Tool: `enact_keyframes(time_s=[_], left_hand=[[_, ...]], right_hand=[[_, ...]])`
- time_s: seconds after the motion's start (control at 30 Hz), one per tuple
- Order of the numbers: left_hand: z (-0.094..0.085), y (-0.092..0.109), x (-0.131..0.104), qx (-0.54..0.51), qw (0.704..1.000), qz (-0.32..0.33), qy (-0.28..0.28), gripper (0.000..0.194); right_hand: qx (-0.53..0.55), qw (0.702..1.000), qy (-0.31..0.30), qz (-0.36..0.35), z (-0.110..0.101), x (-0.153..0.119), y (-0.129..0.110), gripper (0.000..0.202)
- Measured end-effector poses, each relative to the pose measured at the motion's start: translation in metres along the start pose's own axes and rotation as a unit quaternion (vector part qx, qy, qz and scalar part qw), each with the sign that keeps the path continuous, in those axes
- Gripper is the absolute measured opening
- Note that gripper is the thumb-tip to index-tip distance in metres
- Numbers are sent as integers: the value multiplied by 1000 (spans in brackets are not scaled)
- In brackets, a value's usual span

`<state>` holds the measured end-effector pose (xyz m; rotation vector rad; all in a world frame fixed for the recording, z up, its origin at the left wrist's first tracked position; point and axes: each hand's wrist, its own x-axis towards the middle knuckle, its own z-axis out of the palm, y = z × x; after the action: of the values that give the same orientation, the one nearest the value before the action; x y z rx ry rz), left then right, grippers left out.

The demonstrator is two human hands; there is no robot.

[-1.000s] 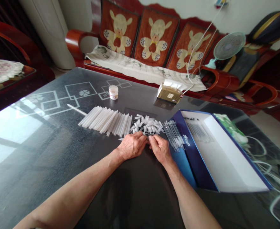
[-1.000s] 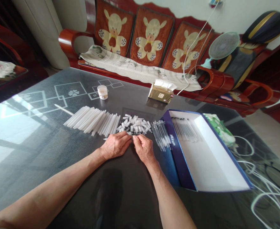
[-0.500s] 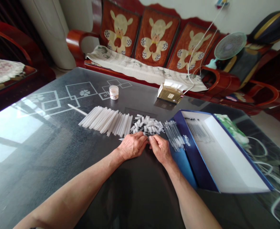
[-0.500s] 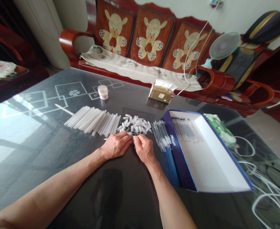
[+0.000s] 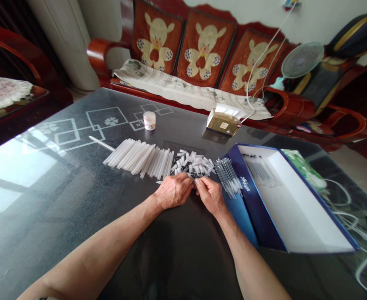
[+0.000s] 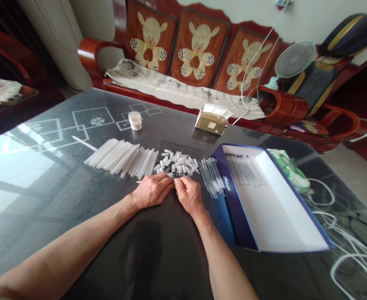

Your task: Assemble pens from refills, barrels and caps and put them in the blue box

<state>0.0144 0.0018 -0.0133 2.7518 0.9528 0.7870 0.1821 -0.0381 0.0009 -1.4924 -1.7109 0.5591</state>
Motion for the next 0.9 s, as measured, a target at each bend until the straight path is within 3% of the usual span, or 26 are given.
enact_keyframes(time_s=[0.1, 0.2, 0.37, 0.47, 0.6, 0.73, 0.9], left_hand=[[1, 0, 0, 2, 999, 8, 31, 27], [-1, 1, 2, 18, 992, 26, 119, 21], [-3, 3, 1, -10, 971, 2, 239, 13], [-3, 3, 0, -18, 966, -6, 257, 13], [1, 5, -1, -28, 977, 16, 211, 17], [7, 1, 0, -88, 967, -81, 224, 28], [5, -5, 3, -190, 938, -188, 221, 33]], right_hand=[[13, 1000, -2, 8, 0, -1, 0, 27], [57, 997, 7, 42, 0, -2, 3, 26], [198, 970, 83, 113, 2, -3, 15, 32], [236, 955, 123, 128, 5, -3, 22, 33], [267, 938, 178, 130, 7, -2, 27, 31], [247, 957, 115, 99, 5, -5, 21, 25], [78, 997, -5, -11, 5, -8, 4, 12]])
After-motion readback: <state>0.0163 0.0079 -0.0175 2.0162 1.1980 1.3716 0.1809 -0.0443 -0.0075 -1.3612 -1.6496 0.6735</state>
